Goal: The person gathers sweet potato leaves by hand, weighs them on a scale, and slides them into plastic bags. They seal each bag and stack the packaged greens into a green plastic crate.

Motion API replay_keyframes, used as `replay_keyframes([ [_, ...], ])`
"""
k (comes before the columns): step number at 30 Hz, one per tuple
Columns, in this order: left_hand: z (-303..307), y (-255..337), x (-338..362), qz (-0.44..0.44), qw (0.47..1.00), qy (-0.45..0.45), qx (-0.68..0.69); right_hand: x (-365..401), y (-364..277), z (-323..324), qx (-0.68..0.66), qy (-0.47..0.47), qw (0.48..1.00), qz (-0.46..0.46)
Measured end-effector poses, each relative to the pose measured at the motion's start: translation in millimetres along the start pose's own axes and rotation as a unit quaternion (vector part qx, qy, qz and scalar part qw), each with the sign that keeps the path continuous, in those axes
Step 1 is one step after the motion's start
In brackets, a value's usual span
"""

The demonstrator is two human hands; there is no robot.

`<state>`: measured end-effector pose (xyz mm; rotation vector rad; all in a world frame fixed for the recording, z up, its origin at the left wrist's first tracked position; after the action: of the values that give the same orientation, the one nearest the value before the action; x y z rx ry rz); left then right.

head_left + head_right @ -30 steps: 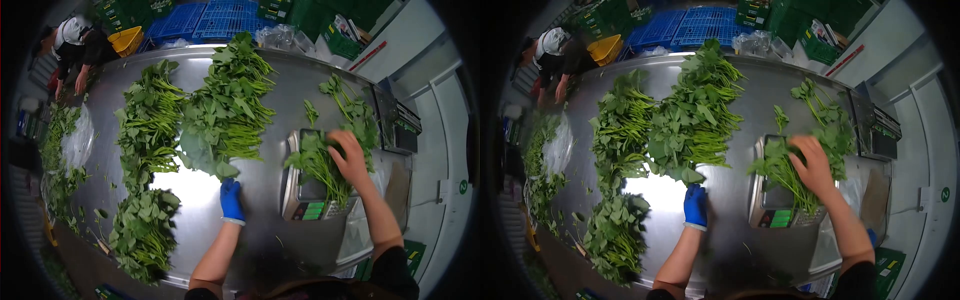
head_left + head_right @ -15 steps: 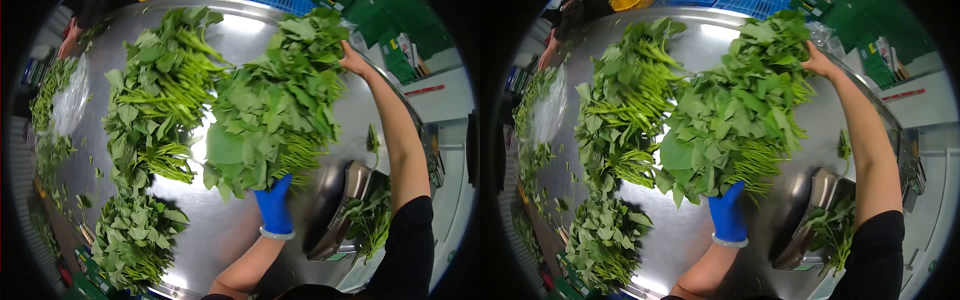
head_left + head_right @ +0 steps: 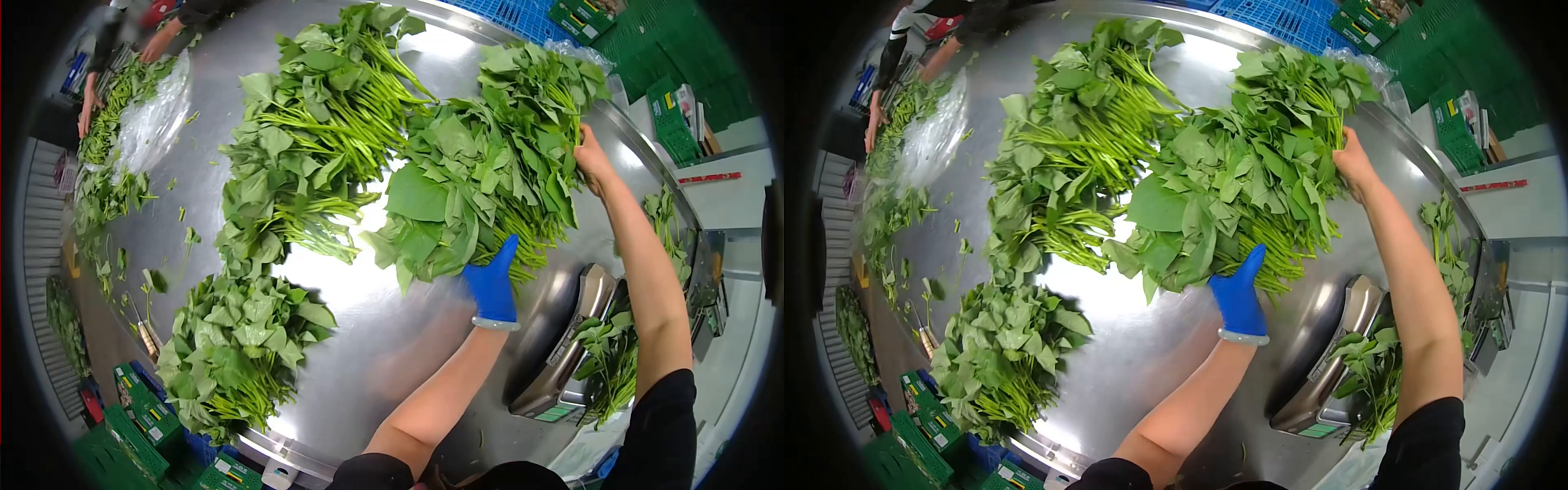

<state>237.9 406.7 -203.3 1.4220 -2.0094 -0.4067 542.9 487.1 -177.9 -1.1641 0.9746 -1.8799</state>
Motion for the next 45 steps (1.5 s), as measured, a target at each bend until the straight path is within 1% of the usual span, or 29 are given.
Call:
replay_keyframes([
  [3,-3.3,-0.1,-2.9,0.0,1.0,-0.012,0.018,-0.1,10.3,-15.0,-0.036,-0.054,0.997,-0.036],
  [4,-1.8,-4.1,-7.8,-0.005,1.0,-0.021,0.018,5.1,2.0,-24.0,-0.048,-0.073,0.995,-0.048],
  [5,0.6,-8.4,-12.4,-0.01,0.999,-0.029,0.018,14.1,-6.4,-38.9,-0.037,-0.105,0.993,-0.032],
  [8,3.9,-14.3,-21.4,0.018,0.999,-0.028,0.018,22.9,3.9,-54.0,-0.081,-0.138,0.987,-0.014],
  [11,8.6,3.4,-11.6,-0.003,1.0,0.003,0.004,55.3,-8.2,-83.3,-0.113,-0.151,0.981,-0.037],
  [12,12.0,7.0,-4.6,0.002,1.0,0.005,0.005,59.4,0.7,-85.8,-0.122,-0.157,0.979,-0.05],
  [14,29.7,18.5,22.3,0.01,1.0,0.011,0.005,81.3,-2.0,-105.0,-0.115,-0.171,0.978,-0.031],
  [16,54.8,25.6,61.7,0.043,0.999,0.022,0.021,103.8,17.7,-128.3,-0.088,-0.208,0.973,-0.039],
  [18,74.8,52.4,114.3,0.046,0.998,0.027,-0.016,154.7,18.7,-157.3,-0.103,-0.219,0.969,-0.054],
  [19,85.3,65.4,144.5,0.065,0.997,0.042,-0.012,181.3,23.8,-169.8,-0.102,-0.221,0.968,-0.064],
  [20,99.1,77.2,177.8,0.088,0.994,0.06,-0.008,208.6,31.5,-179.6,-0.059,-0.225,0.97,-0.072],
  [22,147.6,95.0,238.2,0.092,0.991,0.076,-0.056,254.9,64.1,-199.3,0.076,-0.181,0.981,-0.007],
  [24,196.6,107.7,285.1,0.124,0.98,0.136,-0.076,286.5,66.7,-205.7,0.154,-0.17,0.973,-0.035],
  [25,212.6,113.1,297.5,0.164,0.972,0.151,-0.075,301.7,64.4,-207.3,0.194,-0.168,0.965,-0.048],
  [28,227.1,135.3,312.4,0.198,0.96,0.127,-0.149,307.5,14.5,-165.1,0.264,-0.004,0.964,0.023],
  [29,224.5,141.3,311.1,0.182,0.969,0.094,-0.138,308.6,6.4,-156.2,0.21,0.002,0.977,0.038],
  [31,240.7,146.2,327.8,0.234,0.952,0.129,-0.148,315.1,-11.0,-136.9,0.101,0.021,0.992,0.072],
  [32,248.6,146.9,337.3,0.259,0.943,0.143,-0.153,323.0,-10.3,-134.3,-0.045,-0.009,0.998,0.047],
  [33,260.1,151.0,350.2,0.259,0.936,0.156,-0.18,333.0,-13.1,-134.6,-0.189,-0.039,0.981,0.025],
  [34,278.1,146.3,367.2,0.302,0.923,0.146,-0.187,343.4,-15.3,-136.8,-0.33,-0.07,0.941,0.005],
  [35,300.0,141.7,384.5,0.346,0.907,0.138,-0.195,354.8,-16.7,-138.6,-0.42,-0.102,0.902,-0.008],
  [36,297.0,140.2,391.8,0.389,0.889,0.13,-0.205,365.3,-14.6,-137.4,-0.449,-0.112,0.886,-0.021],
  [37,282.0,129.7,396.3,0.447,0.864,0.03,-0.229,375.8,-11.0,-137.5,-0.479,-0.121,0.869,-0.035],
  [38,266.5,122.6,407.9,0.5,0.826,-0.068,-0.25,386.0,-6.7,-139.0,-0.51,-0.13,0.849,-0.048],
  [39,241.8,120.1,420.3,0.546,0.776,-0.165,-0.269,394.3,-6.0,-140.9,-0.516,-0.138,0.844,-0.037],
  [42,139.6,119.8,381.2,0.448,0.763,-0.318,-0.339,418.3,-9.6,-146.9,-0.552,-0.18,0.814,0.004],
  [43,115.0,115.7,357.9,0.41,0.777,-0.316,-0.357,426.4,-8.1,-152.9,-0.573,-0.204,0.794,-0.012],
  [44,89.3,110.7,334.5,0.37,0.791,-0.314,-0.373,433.4,-6.3,-157.0,-0.568,-0.205,0.797,-0.016],
  [45,52.9,107.3,318.2,0.348,0.817,-0.314,-0.337,441.8,-3.9,-161.8,-0.561,-0.206,0.802,-0.022],
])
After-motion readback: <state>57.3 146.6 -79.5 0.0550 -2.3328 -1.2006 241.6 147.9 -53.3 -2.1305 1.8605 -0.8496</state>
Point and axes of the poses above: each hand's wrist, its own x-axis away from the middle knuckle, its own z-axis out of the back of the hand, y = z × x, the point moved 9 cm from there along -x, towards the middle knuckle, and after that the axes turned 14 degrees about -y, right-handed, at the moved point
